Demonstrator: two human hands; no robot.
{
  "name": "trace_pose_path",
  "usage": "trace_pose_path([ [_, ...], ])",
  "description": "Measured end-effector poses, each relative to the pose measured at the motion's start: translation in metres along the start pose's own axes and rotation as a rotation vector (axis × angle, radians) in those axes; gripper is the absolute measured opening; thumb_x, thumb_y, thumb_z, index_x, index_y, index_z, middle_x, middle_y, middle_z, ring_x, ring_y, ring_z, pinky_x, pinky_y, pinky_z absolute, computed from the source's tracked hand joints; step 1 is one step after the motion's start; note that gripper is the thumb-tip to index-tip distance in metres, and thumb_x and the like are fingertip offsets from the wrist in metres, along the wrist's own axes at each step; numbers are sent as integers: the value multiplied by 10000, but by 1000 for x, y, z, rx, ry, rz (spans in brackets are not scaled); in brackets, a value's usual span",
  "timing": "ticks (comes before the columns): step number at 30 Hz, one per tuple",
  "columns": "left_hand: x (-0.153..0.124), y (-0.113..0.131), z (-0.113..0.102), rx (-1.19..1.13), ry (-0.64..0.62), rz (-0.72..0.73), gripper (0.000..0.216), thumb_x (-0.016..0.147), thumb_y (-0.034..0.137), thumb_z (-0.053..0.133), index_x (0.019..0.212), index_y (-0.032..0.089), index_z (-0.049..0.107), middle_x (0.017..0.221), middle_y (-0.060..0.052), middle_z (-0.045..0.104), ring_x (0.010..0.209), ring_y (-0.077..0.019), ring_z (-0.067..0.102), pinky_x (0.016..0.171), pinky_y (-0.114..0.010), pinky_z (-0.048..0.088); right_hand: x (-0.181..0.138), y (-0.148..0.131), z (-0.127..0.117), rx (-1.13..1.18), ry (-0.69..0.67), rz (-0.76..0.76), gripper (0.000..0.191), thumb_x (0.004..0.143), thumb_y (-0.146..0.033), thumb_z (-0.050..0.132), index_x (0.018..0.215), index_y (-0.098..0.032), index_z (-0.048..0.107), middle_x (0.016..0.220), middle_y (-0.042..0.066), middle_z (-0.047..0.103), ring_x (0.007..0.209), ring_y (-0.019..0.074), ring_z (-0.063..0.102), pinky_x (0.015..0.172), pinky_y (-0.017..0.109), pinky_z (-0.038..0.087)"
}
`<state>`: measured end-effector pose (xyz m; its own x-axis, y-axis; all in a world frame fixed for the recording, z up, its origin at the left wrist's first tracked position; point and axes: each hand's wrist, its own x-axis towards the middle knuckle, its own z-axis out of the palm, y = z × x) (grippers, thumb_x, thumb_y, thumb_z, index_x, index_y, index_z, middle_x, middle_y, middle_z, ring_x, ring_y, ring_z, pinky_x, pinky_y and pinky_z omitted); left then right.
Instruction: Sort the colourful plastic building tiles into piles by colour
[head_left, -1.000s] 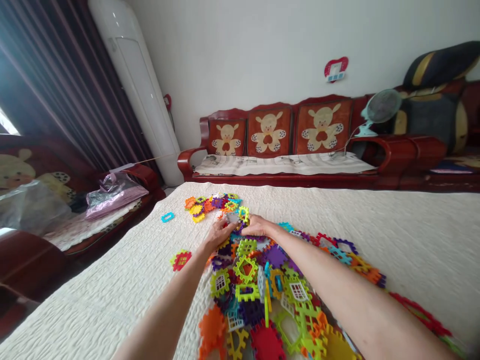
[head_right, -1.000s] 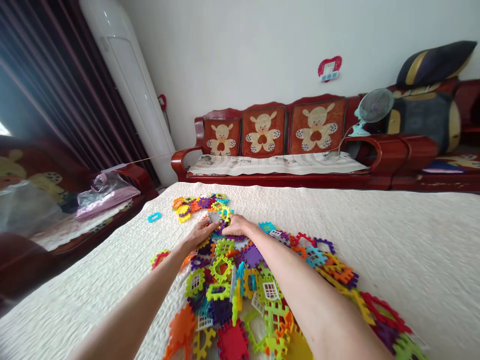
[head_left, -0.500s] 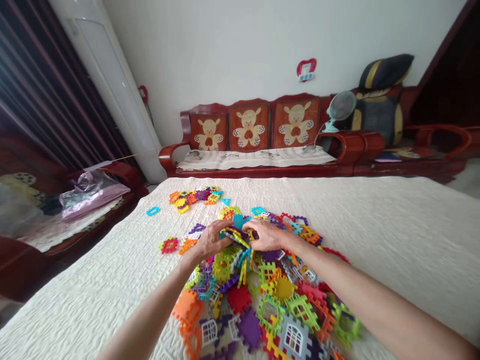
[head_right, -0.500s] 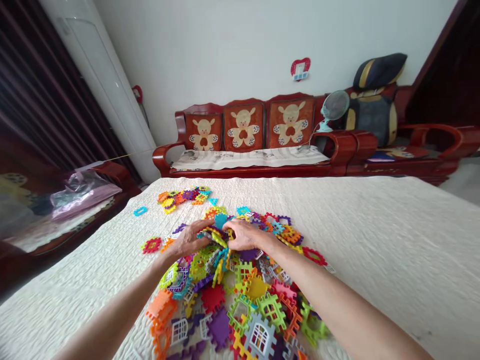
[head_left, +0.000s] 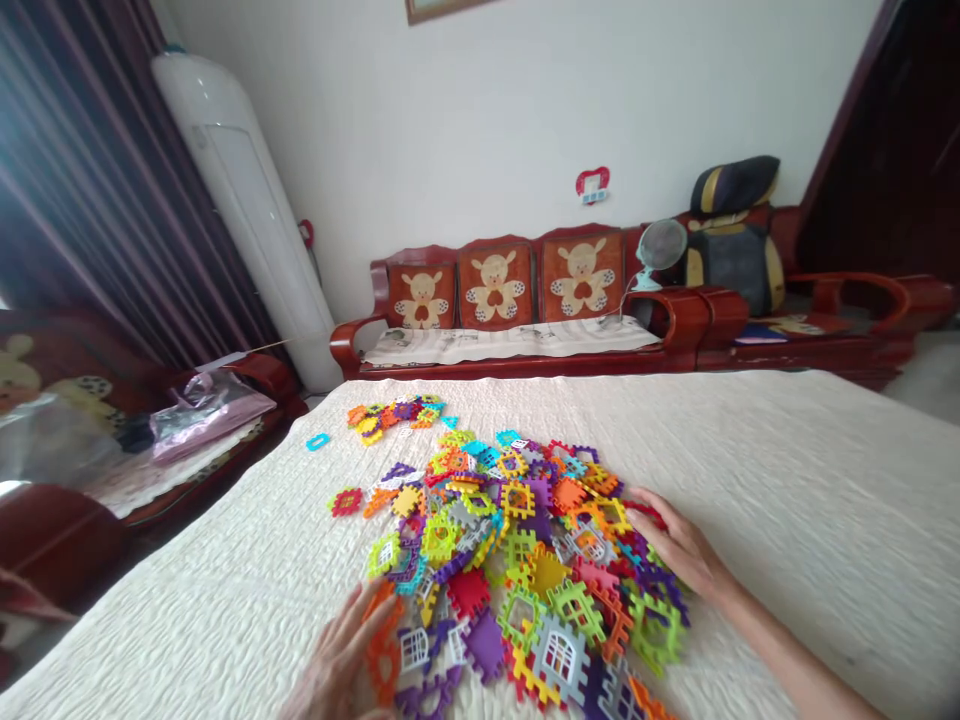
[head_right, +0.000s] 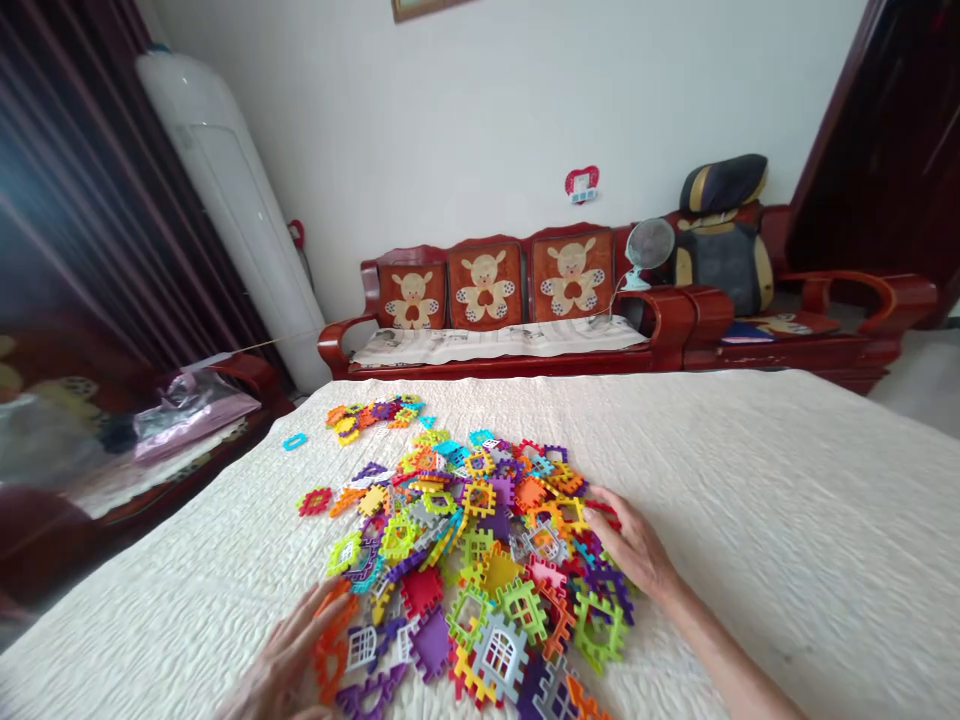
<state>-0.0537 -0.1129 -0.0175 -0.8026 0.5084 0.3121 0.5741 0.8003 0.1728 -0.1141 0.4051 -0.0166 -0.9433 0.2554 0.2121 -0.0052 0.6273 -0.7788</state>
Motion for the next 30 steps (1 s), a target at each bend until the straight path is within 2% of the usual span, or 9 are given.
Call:
trace_pose_path([
  [3, 7, 5, 21, 63, 78, -4, 896, 695, 679, 626, 1464, 377, 278, 1503, -67, 358, 1326, -375, 395, 948, -532, 506, -4, -15, 20, 47, -8, -4, 591, 779, -612, 463, 1189, -203, 578, 1269, 104, 620, 1178, 290, 573, 1040, 424, 432],
  [6, 26, 4, 31, 55, 143, -12, 891, 705, 707, 595, 1463, 343, 299, 1497, -94, 371, 1319, -360, 413, 981, -509, 486, 0, -26, 30, 87, 3, 15, 620, 761, -636, 464, 1182, -196, 580, 1284, 114, 608, 1198, 304, 556, 1057, 438, 411],
  [10, 41, 0, 36, -4, 145, -29, 948, 660, 754, 596, 1451, 300, 339, 1495, -126, 368, 1330, -357, 398, 1022, -492, 450, 2, -31, 38, 158, -7, 10, 640, 763, -632, 479, 1223, -194, 555, 1319, 110, 581, 1242, 296, 519, 1079, 428, 389],
  [19, 42, -1, 40, -91, 148, -83, 889, 686, 726, 599, 1422, 272, 395, 1484, -149, 377, 1338, -353, 387, 1046, -507, 416, 1, -66, 70, 233, -102, -141, 562, 823, -574, 484, 1264, -226, 519, 1397, 88, 510, 1298, 267, 464, 1101, 431, 358],
  [21, 45, -1, 39, -97, 136, -94, 868, 700, 713, 598, 1420, 271, 397, 1486, -145, 374, 1338, -346, 391, 1047, -496, 416, 4, -70, 67, 239, -155, -164, 565, 848, -575, 465, 1294, -231, 501, 1465, 89, 429, 1367, 257, 369, 1131, 441, 302],
  [24, 45, 3, 33, -85, 127, -94, 857, 712, 724, 571, 1415, 263, 405, 1479, -150, 385, 1343, -348, 382, 1048, -509, 404, -7, -70, 44, 215, -179, -180, 602, 884, -569, 421, 1389, -241, 411, 1547, 87, 282, 1432, 248, 221, 1160, 461, 220],
  [26, 40, 12, 26, -48, 150, -109, 850, 740, 743, 511, 1433, 271, 371, 1481, -152, 382, 1365, -370, 334, 1049, -574, 363, -32, -68, 24, 153, -198, -237, 650, 881, -559, 440, 1444, -250, 335, 1578, 85, 191, 1444, 259, 174, 1163, 472, 207],
  [28, 33, 30, 20, -9, 167, -116, 854, 768, 759, 438, 1469, 296, 287, 1509, -144, 338, 1395, -392, 256, 1044, -644, 305, -67, -68, 8, 54, -263, -339, 751, 829, -559, 534, 1474, -270, 281, 1590, 84, 134, 1441, 297, 171, 1141, 497, 258],
  [30, 27, 53, 17, 7, 102, -37, 924, 737, 794, 432, 1493, 318, 195, 1548, -125, 255, 1414, -405, 186, 1056, -666, 251, -102, -69, 3, -73, -337, -428, 921, 721, -556, 665, 1494, -301, 236, 1592, 80, 114, 1438, 360, 133, 1115, 568, 273],
])
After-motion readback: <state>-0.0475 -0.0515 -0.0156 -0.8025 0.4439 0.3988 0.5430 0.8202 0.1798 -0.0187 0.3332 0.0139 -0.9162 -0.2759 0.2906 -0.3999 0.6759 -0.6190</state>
